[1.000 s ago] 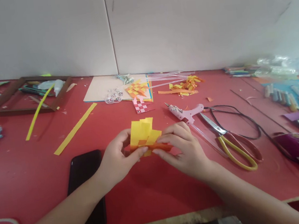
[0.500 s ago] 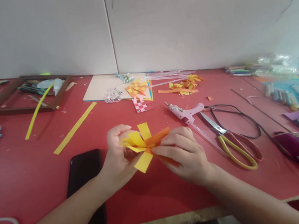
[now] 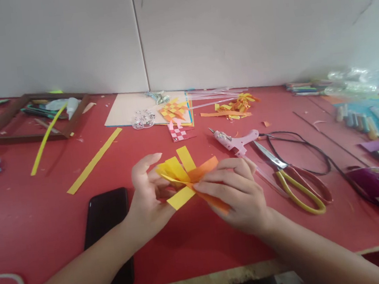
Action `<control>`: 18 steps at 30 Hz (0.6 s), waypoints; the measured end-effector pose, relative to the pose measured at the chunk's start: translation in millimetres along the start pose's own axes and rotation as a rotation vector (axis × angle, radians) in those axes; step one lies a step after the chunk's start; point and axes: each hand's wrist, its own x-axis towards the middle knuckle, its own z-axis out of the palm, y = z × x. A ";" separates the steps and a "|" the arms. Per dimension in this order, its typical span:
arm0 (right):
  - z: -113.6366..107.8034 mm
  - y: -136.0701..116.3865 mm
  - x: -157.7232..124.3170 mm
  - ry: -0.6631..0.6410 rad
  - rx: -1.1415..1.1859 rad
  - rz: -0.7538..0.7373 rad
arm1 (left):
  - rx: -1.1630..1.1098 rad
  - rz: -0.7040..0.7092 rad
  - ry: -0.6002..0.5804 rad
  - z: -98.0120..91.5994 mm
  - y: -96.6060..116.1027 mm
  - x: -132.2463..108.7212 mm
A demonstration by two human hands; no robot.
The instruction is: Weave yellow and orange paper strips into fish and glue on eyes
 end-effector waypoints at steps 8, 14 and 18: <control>-6.8 2.3 1.9 0.052 -0.117 -0.006 | -0.012 0.166 0.058 -8.1 -1.8 0.5; -7.0 0.1 1.9 0.007 -0.045 -0.001 | 0.061 0.272 0.127 -7.4 3.2 -1.3; -7.3 -0.7 1.7 0.027 -0.054 -0.033 | 0.153 0.221 0.186 -5.6 5.4 -3.0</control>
